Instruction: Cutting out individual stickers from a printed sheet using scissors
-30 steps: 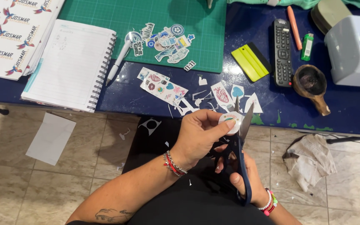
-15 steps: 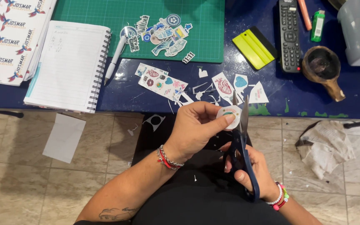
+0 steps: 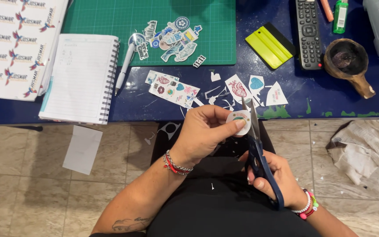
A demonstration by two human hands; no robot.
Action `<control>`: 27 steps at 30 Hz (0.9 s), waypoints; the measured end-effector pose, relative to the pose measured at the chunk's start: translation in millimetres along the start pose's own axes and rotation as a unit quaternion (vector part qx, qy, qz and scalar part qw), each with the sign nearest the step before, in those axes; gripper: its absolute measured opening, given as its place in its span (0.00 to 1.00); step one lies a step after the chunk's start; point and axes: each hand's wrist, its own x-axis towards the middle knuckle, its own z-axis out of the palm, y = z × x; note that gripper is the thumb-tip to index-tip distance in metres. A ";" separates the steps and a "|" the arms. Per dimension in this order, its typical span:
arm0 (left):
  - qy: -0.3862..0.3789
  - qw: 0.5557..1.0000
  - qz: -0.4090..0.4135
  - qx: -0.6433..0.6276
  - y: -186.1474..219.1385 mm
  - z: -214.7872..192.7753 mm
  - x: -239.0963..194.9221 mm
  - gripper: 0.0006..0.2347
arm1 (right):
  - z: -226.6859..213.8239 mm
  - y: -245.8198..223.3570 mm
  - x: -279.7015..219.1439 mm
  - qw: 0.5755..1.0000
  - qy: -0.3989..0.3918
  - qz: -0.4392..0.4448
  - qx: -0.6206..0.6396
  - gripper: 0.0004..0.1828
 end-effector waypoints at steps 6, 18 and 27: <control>-0.019 0.999 -0.030 0.035 11.4 -3.8 1.0 0.05 | -7.4 0.9 -0.7 0.999 -0.003 0.010 -0.033 0.35; -0.036 0.992 -0.059 0.110 22.8 -13.1 6.6 0.05 | -30.0 -2.5 -3.1 0.996 -0.028 0.041 -0.078 0.31; 0.003 1.000 0.003 -0.007 -14.8 2.1 -2.1 0.20 | -26.7 25.4 -10.0 0.998 0.022 0.028 -0.049 0.30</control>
